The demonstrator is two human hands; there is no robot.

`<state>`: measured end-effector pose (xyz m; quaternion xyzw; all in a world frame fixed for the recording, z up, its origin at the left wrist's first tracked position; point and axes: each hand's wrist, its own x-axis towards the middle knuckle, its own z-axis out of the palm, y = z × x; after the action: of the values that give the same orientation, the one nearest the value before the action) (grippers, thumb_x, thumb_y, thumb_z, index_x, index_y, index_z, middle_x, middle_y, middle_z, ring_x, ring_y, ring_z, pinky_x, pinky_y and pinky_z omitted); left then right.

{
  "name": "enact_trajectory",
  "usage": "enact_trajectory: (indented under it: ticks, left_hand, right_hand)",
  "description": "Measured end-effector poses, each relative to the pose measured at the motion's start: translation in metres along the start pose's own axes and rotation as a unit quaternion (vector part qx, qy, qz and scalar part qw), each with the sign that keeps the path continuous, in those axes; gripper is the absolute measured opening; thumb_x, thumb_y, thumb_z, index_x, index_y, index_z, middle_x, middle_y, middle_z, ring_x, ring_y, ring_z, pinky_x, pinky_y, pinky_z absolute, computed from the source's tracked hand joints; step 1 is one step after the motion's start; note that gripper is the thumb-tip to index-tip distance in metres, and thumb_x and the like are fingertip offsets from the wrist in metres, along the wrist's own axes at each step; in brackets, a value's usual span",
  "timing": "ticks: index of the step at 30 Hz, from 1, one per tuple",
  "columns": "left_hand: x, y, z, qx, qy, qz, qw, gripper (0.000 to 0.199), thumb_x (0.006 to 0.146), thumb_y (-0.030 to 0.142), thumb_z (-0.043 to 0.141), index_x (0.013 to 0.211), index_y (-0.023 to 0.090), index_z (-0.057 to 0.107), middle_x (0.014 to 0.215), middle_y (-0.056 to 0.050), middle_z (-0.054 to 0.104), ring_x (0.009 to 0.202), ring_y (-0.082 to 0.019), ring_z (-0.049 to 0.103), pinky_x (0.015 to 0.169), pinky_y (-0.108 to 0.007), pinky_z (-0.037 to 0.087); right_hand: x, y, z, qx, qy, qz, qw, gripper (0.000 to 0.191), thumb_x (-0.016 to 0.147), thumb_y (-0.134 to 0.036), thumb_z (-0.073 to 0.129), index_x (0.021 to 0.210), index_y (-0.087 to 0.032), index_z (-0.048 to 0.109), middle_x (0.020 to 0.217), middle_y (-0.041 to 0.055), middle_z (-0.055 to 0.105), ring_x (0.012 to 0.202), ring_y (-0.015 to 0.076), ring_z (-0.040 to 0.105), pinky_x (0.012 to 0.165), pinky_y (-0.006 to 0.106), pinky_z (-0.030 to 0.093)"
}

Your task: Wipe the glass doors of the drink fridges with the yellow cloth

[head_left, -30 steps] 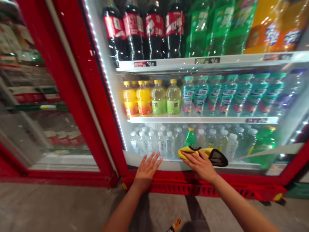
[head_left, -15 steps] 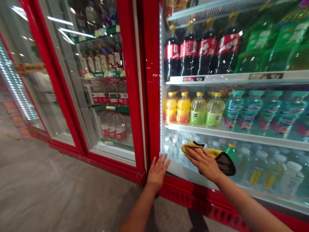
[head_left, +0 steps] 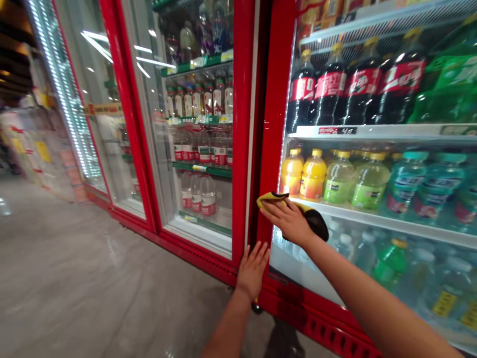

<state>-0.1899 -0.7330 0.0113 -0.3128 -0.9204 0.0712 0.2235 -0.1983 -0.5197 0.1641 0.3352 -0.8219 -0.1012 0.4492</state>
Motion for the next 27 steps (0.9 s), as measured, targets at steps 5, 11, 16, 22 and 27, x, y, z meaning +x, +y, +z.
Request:
enact_trajectory:
  ticks: [5,11,16,22,27]
  left_hand:
    - [-0.014,-0.005,0.004,0.015,0.0,-0.031,0.999,0.077,0.087,0.016,0.046,0.159,0.019,0.021,0.167,-0.004,0.014,0.155,-0.022,0.015,0.125,-0.047,0.018]
    - [-0.028,-0.015,0.003,0.01,0.042,-0.039,0.998,0.082,0.086,0.016,0.048,0.16,0.016,0.012,0.167,-0.009,0.016,0.156,-0.023,0.013,0.125,-0.049,0.017]
    - [-0.033,-0.019,0.003,0.002,0.095,-0.022,0.995,0.089,0.085,0.017,0.048,0.16,0.015,0.001,0.167,-0.01,0.018,0.155,-0.024,0.016,0.125,-0.048,0.017]
    - [-0.034,-0.015,0.008,0.004,0.088,-0.076,0.993,0.091,0.085,0.014,0.045,0.158,0.014,-0.009,0.166,-0.01,0.018,0.154,-0.023,0.019,0.125,-0.045,0.015]
    - [-0.019,-0.012,0.006,-0.016,0.071,-0.116,0.991,0.096,0.082,0.01,0.046,0.158,0.013,-0.011,0.166,-0.012,0.017,0.155,-0.026,0.016,0.125,-0.048,0.017]
  right_hand:
    - [-0.019,-0.029,0.044,0.003,-0.037,0.01,0.999,0.061,0.09,-0.004,0.046,0.149,-0.021,0.046,0.159,0.0035,0.043,0.145,0.025,0.038,0.121,0.05,0.028]
    - [-0.037,-0.03,0.046,0.051,-0.072,-0.041,0.995,0.062,0.09,-0.004,0.045,0.149,-0.025,0.045,0.155,0.0034,0.048,0.146,0.0196,0.036,0.123,0.05,0.024]
    - [-0.038,-0.039,0.044,0.017,-0.076,0.051,0.996,0.068,0.088,-0.004,0.047,0.153,-0.024,0.04,0.161,0.0043,0.038,0.146,0.0253,0.035,0.124,0.053,0.021]
    - [-0.098,-0.095,0.094,0.062,-0.103,-0.058,0.991,0.052,0.091,-0.004,0.044,0.136,-0.025,0.06,0.146,0.0014,0.058,0.138,0.0176,0.048,0.119,0.041,0.034]
    - [-0.052,-0.053,0.062,0.06,-0.096,-0.071,0.991,0.053,0.091,-0.005,0.046,0.14,-0.023,0.056,0.151,0.0022,0.053,0.14,0.0208,0.045,0.122,0.046,0.026]
